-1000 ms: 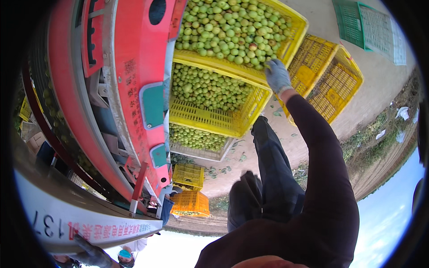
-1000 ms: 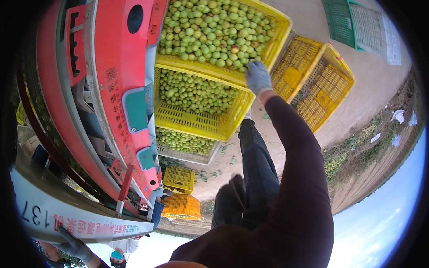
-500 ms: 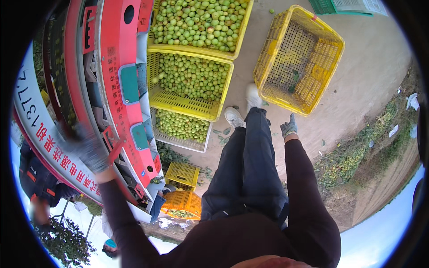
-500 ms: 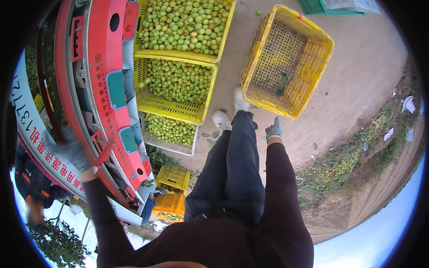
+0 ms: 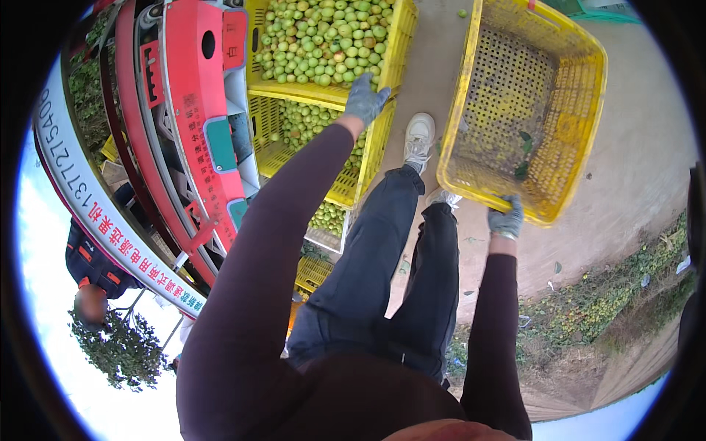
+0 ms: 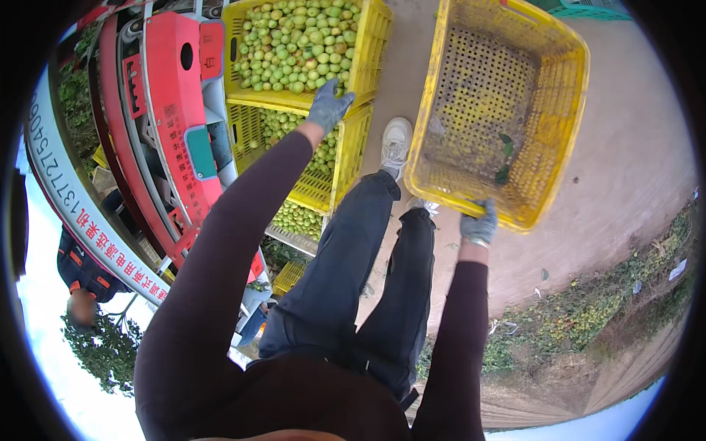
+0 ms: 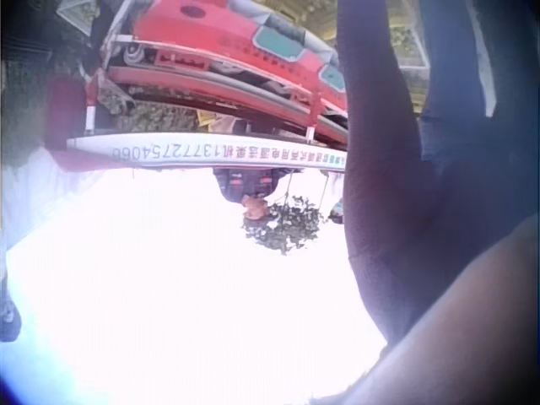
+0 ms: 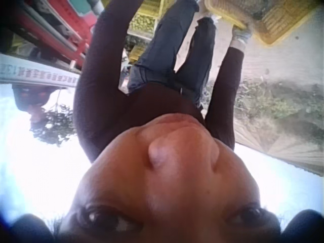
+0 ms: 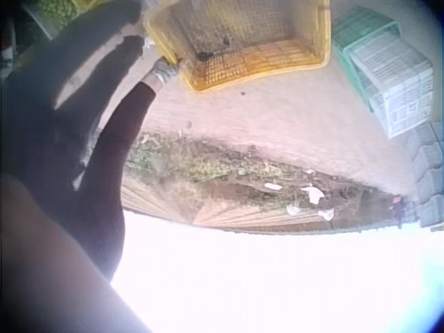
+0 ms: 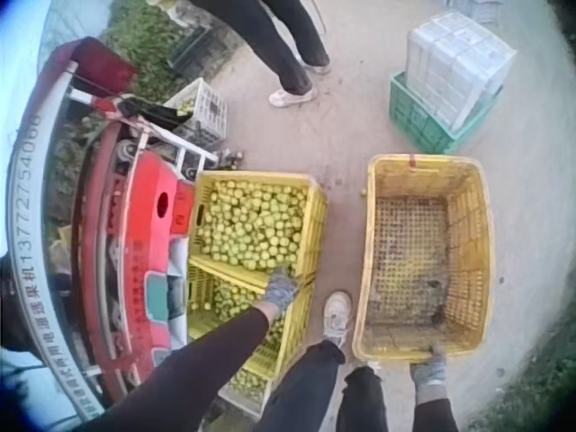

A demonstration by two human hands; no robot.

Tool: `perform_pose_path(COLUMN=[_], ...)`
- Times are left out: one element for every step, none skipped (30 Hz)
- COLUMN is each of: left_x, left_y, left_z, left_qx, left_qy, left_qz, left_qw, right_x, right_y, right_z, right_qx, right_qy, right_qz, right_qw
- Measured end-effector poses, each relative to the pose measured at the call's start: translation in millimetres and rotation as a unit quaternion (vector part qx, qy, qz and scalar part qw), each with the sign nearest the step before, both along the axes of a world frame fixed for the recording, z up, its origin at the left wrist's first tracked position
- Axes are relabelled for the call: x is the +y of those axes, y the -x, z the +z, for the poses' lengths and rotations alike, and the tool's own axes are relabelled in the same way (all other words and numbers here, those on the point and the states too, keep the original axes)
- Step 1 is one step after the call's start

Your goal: The person sorts green plums on a red conveyor belt, removing leaves and placing the fruit into yellow and white crates. The person also moves and stacks empty crates and uses a long metal hook to adjust the conveyor belt.

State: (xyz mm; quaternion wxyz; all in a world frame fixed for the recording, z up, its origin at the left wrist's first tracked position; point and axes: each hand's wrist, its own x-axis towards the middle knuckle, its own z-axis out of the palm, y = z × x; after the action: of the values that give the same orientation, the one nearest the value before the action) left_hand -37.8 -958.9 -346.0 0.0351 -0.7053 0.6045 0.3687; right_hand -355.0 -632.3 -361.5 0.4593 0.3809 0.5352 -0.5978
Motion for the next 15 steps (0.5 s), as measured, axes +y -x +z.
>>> perform_pose_path(left_x=[-20,-37,-47,-51,-61,-65,-74,-80,-84,-89,-93,-103,-109,-109,-109], left_y=[9,19,25,29,32,34,38,40,41,38,40,35,38,36,21], left_z=[-22,-39,-50,-57,-63,-67,-74,-81,-89,-100,-110,-133,-147,-159,-169], left_qx=[0.000,0.007,0.015,0.021,0.053,0.040,0.034,0.030,0.034,0.037,-0.032,-0.095,0.000,0.099,0.120], left_qy=[0.005,0.006,0.014,0.007,-0.050,-0.061,-0.063,-0.071,-0.071,-0.066,-0.064,-0.037,-0.037,-0.025,-0.021], left_qz=[-0.019,-0.013,-0.009,-0.003,0.026,0.027,0.024,0.020,0.004,-0.021,-0.025,-0.034,0.091,0.212,0.258], left_qw=[1.000,1.000,1.000,1.000,0.997,0.997,0.997,0.997,0.997,0.997,0.997,0.994,0.995,0.972,0.959], right_x=[-10,-22,-35,-48,-59,-68,-73,-72,-64,-50,-30,-13,11,37,59], right_y=[22,49,77,103,126,148,169,186,199,208,215,215,217,218,217], right_z=[27,56,82,108,131,152,172,189,205,219,233,228,232,237,229], right_qx=[0.022,0.052,0.092,0.137,0.169,0.207,0.194,0.171,0.198,0.216,0.239,0.253,0.279,0.292,0.332], right_qy=[0.021,0.036,0.027,0.008,-0.020,-0.049,-0.017,0.018,-0.001,-0.019,-0.061,-0.060,-0.082,-0.038,-0.098], right_qz=[-0.004,-0.003,0.038,0.086,0.090,0.105,0.082,0.047,0.071,0.077,0.101,0.139,0.137,0.148,0.156], right_qw=[1.000,0.998,0.995,0.987,0.981,0.971,0.977,0.984,0.978,0.973,0.964,0.955,0.947,0.944,0.925])
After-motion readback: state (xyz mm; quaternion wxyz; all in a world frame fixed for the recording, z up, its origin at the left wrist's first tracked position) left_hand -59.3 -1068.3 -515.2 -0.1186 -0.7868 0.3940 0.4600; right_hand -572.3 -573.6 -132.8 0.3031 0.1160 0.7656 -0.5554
